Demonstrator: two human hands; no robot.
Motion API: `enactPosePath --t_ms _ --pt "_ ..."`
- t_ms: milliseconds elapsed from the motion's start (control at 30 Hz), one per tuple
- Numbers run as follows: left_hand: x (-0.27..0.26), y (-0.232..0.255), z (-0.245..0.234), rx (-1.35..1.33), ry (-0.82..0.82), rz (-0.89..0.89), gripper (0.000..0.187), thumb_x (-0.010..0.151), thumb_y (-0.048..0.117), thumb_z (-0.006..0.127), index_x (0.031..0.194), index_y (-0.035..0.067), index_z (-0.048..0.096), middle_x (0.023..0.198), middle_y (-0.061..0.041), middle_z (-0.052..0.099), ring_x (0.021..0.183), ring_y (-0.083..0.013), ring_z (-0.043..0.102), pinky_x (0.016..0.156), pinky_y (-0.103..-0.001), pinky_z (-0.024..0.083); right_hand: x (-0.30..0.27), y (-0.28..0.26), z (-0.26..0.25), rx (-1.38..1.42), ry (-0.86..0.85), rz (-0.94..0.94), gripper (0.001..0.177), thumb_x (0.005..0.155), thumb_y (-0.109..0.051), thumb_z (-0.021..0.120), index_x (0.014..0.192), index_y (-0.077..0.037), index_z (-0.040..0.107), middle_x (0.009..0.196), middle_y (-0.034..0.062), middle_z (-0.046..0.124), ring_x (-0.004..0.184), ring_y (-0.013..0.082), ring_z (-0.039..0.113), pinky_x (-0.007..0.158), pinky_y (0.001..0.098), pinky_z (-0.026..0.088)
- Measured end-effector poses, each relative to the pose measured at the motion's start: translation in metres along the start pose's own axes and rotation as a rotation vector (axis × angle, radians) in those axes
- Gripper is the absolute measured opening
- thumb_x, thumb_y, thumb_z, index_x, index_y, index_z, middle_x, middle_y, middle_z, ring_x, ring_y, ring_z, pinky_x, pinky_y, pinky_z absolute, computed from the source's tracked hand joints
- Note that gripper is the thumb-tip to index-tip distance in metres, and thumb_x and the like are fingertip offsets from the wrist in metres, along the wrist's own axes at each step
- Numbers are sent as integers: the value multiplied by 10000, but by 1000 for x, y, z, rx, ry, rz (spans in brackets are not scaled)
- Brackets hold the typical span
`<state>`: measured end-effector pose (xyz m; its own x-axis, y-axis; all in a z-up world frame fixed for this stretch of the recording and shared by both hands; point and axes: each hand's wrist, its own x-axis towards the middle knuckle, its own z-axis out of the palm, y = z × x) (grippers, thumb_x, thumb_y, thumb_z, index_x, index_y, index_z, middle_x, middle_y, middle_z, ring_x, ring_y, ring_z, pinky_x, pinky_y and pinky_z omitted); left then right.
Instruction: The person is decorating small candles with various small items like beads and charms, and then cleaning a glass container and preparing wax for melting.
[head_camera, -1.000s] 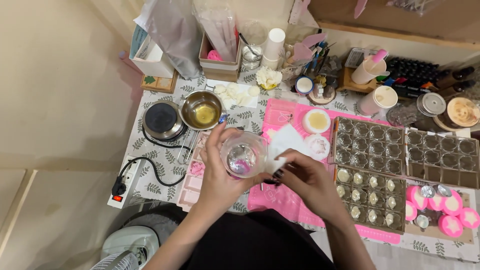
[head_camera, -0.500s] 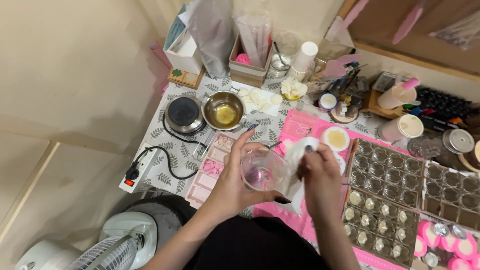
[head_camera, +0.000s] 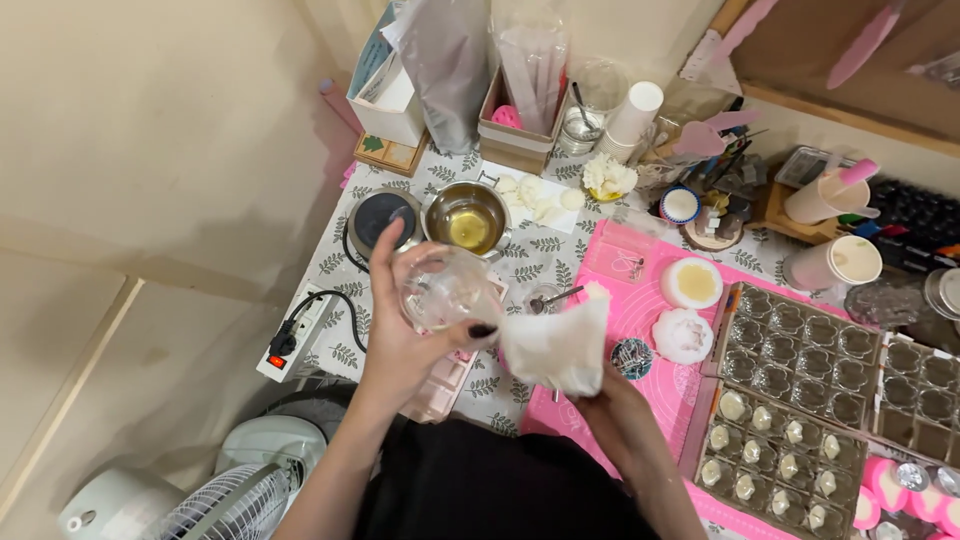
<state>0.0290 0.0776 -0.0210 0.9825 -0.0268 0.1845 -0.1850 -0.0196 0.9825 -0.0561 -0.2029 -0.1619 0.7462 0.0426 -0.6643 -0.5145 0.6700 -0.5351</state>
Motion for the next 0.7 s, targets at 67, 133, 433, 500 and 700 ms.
enactPosePath --t_ms 67,133,433,500,700 --pt "-3 14 15 -82 -51 -40 1225 668 135 925 1624 95 159 1397 -117 537 1312 -266 517 1154 -410 448 6 -1 19 54 -2 33 353 971 -108 509 1286 38 576 1231 134 673 1122 253 645 1013 419 498" --pt "-10 20 28 -162 -96 -84 1237 663 143 923 1620 95 141 1392 -116 524 1324 -262 510 1153 -412 462 4 -4 41 104 -5 72 356 993 -119 510 1276 87 576 1235 147 672 1121 244 643 999 391 497" --pt "-24 7 55 -24 -199 -84 1209 716 158 924 1639 72 148 1442 -141 520 1396 -292 548 1183 -438 447 1 10 35 140 -166 259 349 970 -132 478 1239 66 582 1217 159 662 1101 255 632 1032 433 492" --pt "-22 5 56 224 -202 52 1241 669 206 961 1607 49 164 1402 -146 554 1376 -318 517 1164 -455 404 4 15 22 244 -247 273 293 1015 -113 506 1257 43 561 1217 143 647 1127 263 609 1065 439 445" --pt "-18 -12 35 513 -98 178 1261 653 327 973 1581 34 171 1364 -141 581 1327 -342 488 1156 -507 271 -32 -25 36 22 -20 252 389 972 -189 482 1256 52 593 1215 173 679 1119 295 638 1045 480 457"
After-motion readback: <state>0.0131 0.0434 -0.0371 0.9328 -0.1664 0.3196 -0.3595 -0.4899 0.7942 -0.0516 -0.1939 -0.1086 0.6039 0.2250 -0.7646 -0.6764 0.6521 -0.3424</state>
